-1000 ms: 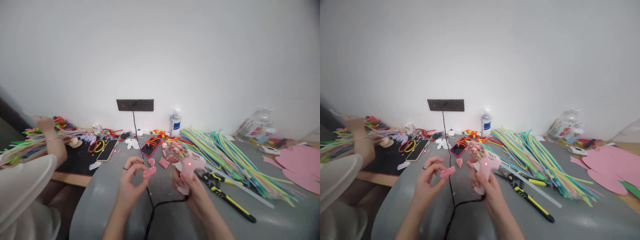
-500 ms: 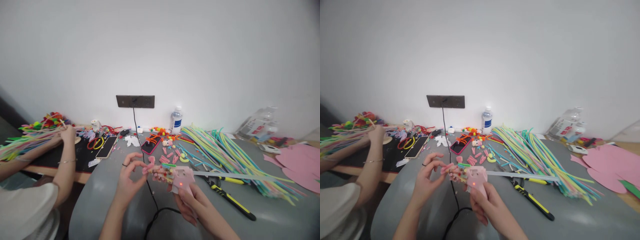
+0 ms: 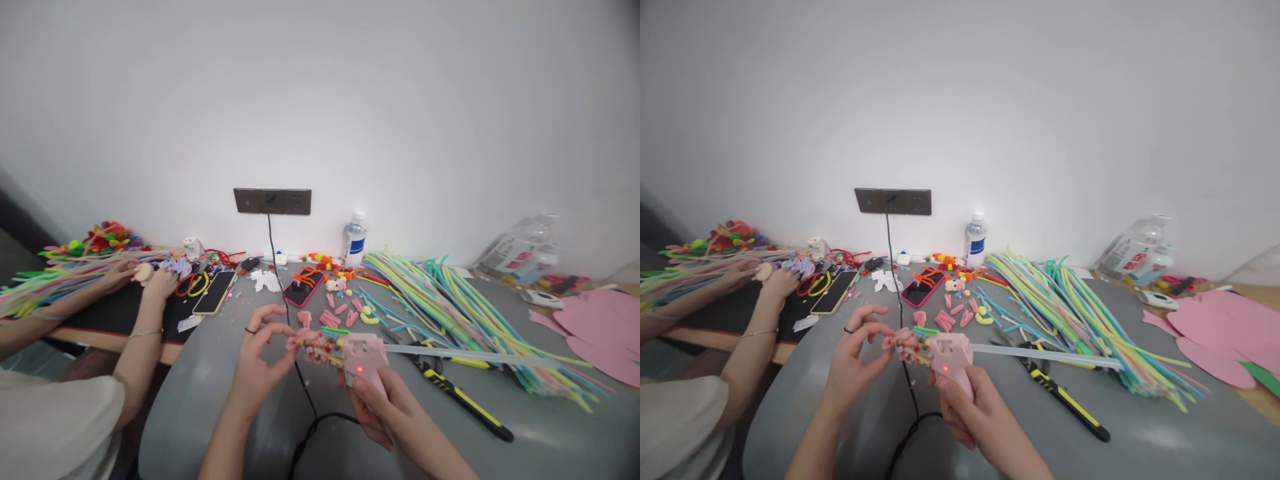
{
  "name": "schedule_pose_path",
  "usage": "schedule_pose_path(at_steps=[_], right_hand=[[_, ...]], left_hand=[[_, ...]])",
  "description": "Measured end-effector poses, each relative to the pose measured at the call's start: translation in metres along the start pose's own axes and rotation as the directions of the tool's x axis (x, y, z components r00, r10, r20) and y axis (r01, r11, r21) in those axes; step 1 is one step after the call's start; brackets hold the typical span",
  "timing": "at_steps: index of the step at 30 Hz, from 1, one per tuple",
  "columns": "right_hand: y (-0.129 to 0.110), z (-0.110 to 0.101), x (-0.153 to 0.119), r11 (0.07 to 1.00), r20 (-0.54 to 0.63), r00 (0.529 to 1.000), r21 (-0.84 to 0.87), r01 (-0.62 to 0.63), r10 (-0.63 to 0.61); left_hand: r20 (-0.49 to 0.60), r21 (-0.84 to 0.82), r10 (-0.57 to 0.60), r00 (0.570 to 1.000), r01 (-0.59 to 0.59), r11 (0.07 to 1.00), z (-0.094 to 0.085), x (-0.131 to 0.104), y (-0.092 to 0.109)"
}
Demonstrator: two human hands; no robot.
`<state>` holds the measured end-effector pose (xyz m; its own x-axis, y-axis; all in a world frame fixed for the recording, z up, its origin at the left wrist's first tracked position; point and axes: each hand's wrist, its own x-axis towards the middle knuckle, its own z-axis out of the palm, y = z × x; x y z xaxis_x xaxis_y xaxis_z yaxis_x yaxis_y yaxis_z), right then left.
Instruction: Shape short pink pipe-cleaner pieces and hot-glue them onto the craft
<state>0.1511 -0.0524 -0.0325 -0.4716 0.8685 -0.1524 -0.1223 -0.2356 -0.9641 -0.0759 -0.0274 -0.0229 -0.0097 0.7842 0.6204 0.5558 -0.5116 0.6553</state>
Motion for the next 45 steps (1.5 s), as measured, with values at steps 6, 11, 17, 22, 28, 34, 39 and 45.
schedule_pose_path(at_steps=[6, 11, 17, 22, 28, 34, 39, 45], right_hand=[[0.003, -0.001, -0.001, 1.0, -0.046, 0.999, 0.021, 0.017, -0.016], [0.004, -0.002, -0.001, 0.999, -0.078, 0.997, 0.037, 0.028, -0.025], [-0.009, -0.001, -0.003, 1.0, -0.096, 0.995, -0.007, 0.003, -0.003], [-0.016, -0.002, -0.002, 0.999, -0.085, 0.996, -0.041, -0.009, 0.005], [-0.016, -0.005, -0.004, 1.0, -0.087, 0.996, -0.031, -0.004, 0.002], [-0.012, 0.001, -0.008, 1.0, -0.108, 0.994, 0.019, -0.02, 0.022], [-0.013, 0.001, -0.007, 0.999, -0.071, 0.997, -0.003, -0.043, 0.043], [-0.017, -0.002, -0.006, 0.997, -0.067, 0.997, -0.069, -0.045, 0.04]], left_hand=[[-0.042, 0.006, 0.015, 0.999, -0.015, 1.0, 0.001, 0.0, 0.002], [-0.052, 0.019, 0.018, 0.998, -0.017, 1.0, 0.0, -0.001, 0.001], [-0.073, 0.018, 0.019, 0.997, -0.018, 1.0, -0.001, 0.001, 0.002], [-0.081, -0.012, -0.035, 0.996, 0.034, 0.999, 0.0, -0.001, 0.002], [-0.103, -0.048, -0.048, 0.993, 0.044, 0.998, 0.001, -0.003, -0.002], [-0.079, -0.051, -0.039, 0.996, 0.035, 0.998, 0.004, -0.003, -0.003], [-0.069, -0.046, -0.02, 0.997, 0.017, 0.999, 0.006, -0.004, -0.004], [-0.096, -0.055, -0.053, 0.994, 0.048, 0.997, 0.006, -0.005, -0.003]])
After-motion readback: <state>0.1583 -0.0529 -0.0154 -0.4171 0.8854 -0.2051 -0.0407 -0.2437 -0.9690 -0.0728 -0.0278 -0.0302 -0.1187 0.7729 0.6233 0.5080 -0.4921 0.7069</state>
